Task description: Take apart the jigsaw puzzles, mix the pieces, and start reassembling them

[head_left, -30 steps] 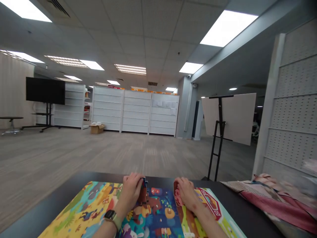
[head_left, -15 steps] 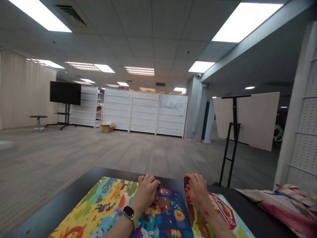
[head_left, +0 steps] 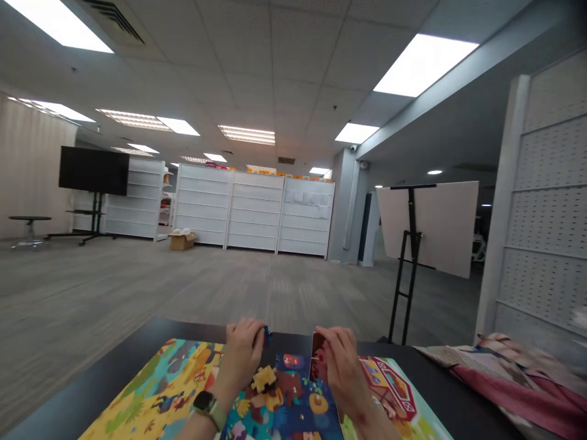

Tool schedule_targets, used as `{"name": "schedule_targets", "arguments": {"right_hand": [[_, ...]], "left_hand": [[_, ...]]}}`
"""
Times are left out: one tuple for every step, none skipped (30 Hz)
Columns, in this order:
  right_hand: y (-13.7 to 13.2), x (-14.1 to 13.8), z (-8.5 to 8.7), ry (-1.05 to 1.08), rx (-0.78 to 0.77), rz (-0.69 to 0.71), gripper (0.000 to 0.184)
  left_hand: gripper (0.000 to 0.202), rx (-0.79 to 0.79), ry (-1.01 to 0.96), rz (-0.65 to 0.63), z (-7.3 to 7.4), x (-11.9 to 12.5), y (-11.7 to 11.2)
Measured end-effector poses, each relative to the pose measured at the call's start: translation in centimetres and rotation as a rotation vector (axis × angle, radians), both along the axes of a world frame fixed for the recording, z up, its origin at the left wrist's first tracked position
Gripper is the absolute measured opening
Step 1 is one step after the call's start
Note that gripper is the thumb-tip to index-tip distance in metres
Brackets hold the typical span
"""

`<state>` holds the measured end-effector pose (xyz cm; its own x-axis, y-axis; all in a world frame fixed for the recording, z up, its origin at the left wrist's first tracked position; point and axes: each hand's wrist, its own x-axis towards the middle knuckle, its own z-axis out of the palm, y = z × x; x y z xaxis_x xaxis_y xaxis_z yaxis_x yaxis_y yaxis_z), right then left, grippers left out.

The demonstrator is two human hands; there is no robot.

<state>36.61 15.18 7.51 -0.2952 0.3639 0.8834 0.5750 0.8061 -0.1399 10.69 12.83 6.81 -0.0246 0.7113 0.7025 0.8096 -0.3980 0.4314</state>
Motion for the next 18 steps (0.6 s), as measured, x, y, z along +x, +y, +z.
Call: {"name": "schedule_targets", "arguments": {"right_hand": [[-0.4, -0.1, 0.2, 0.009, 0.011, 0.016, 0.032], [-0.7, -0.2, 0.4, 0.019, 0.017, 0.031, 0.033], [-1.1, -0.3, 0.6, 0.03, 0.019, 0.047, 0.034], [-1.4, -0.4, 0.7, 0.044, 0.019, 0.063, 0.034], [-1.6, -0.4, 0.8, 0.06, 0.016, 0.078, 0.034], [-1.8, -0.5, 0.8, 0.072, 0.008, 0.092, 0.034], [-2.0, -0.6, 0.8, 0.086, 0.0, 0.101, 0.034], [-2.0, -0.6, 0.7, 0.102, -0.007, 0.106, 0.034], [-2.1, -0.6, 0.7, 0.122, -0.012, 0.107, 0.033], [-2.0, -0.6, 0.6, 0.144, -0.016, 0.105, 0.032], [-2.0, -0.5, 0.6, 0.17, -0.019, 0.102, 0.031], [-1.9, -0.5, 0.6, 0.196, -0.027, 0.099, 0.03], [-1.9, -0.4, 0.7, 0.217, -0.046, 0.097, 0.029], [-1.8, -0.3, 0.7, 0.232, -0.075, 0.099, 0.029], [-1.8, -0.3, 0.8, 0.246, -0.114, 0.103, 0.028], [-1.8, -0.3, 0.9, 0.257, -0.163, 0.11, 0.028], [-1.7, -0.4, 0.9, 0.265, -0.22, 0.12, 0.028], [-1.7, -0.6, 0.8, 0.266, -0.287, 0.137, 0.028]], "left_hand": [[0.031, -0.003, -0.032, -0.006, 0.4, -0.2, -0.2], [0.032, -0.011, -0.062, -0.018, 0.7, -0.3, -0.5], [0.034, -0.025, -0.09, -0.036, 1.0, -0.3, -0.7], [0.035, -0.044, -0.113, -0.06, 1.3, -0.2, -0.9], [0.036, -0.069, -0.129, -0.088, 1.5, 0.0, -1.1], [0.036, -0.103, -0.136, -0.123, 1.6, 0.4, -1.3], [0.035, -0.146, -0.133, -0.162, 1.6, 0.8, -1.6], [0.032, -0.196, -0.12, -0.205, 1.5, 1.4, -1.8], [0.03, -0.252, -0.097, -0.252, 1.3, 2.0, -2.0], [0.028, -0.309, -0.068, -0.301, 1.0, 2.7, -2.3], [0.027, -0.361, -0.037, -0.343, 0.7, 3.4, -2.6], [0.028, -0.404, -0.003, -0.377, 0.3, 4.1, -2.9], [0.028, -0.434, 0.029, -0.4, 0.0, 4.7, -3.1], [0.027, -0.45, 0.056, -0.409, -0.3, 5.1, -3.3], [0.026, -0.457, 0.078, -0.405, -0.5, 5.3, -3.4], [0.025, -0.455, 0.094, -0.387, -0.7, 5.2, -3.3], [0.027, -0.452, 0.106, -0.359, -0.8, 4.9, -3.1], [0.028, -0.449, 0.115, -0.324, -0.8, 4.5, -2.8]]}}
